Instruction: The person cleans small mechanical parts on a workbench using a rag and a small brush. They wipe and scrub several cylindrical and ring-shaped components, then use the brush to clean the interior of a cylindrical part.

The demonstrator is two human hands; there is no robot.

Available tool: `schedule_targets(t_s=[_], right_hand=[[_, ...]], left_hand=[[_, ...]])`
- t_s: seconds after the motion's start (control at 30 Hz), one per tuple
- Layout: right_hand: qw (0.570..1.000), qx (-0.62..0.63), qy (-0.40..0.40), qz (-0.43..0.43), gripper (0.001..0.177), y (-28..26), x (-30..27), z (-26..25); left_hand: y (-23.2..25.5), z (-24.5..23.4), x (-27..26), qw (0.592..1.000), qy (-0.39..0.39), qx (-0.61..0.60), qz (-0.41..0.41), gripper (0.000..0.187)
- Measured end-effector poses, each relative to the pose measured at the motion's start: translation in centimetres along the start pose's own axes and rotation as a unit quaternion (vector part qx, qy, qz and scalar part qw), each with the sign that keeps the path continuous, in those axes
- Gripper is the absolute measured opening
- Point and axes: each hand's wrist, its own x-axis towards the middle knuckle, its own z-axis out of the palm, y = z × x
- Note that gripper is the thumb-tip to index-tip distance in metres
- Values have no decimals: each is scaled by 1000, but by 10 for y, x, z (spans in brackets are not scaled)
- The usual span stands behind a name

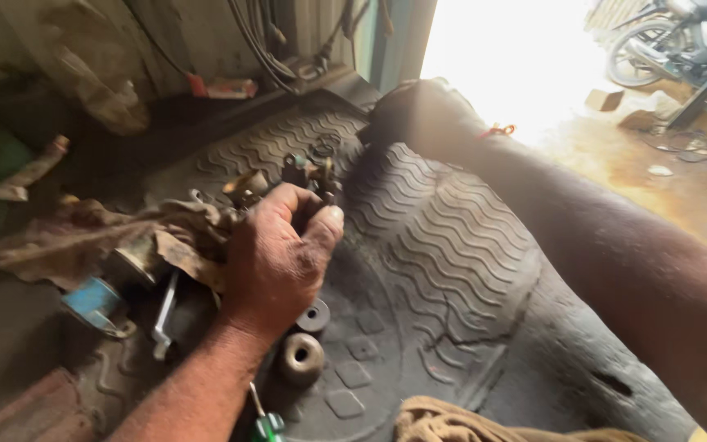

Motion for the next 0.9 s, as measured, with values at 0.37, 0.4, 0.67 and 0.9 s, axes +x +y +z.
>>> schedule_targets(t_s=[0.37,0.4,0.67,0.9], right_hand=[[984,-4,-126,127,24,-21,-13,-4],[981,17,-132,139,25,-22,-17,-8],[986,29,-145,83,22,9,-64,-26],[834,-412,-358,78,45,21,-99,-91]], left_hand=[[4,-4,-2,999,-13,-13,-32,27],[4,-5,-3,999,-17,-11,-39,28],[3,-6,-2,1000,-15,-2,-17,28],[2,-5,-2,999,-14,2,-37,29]])
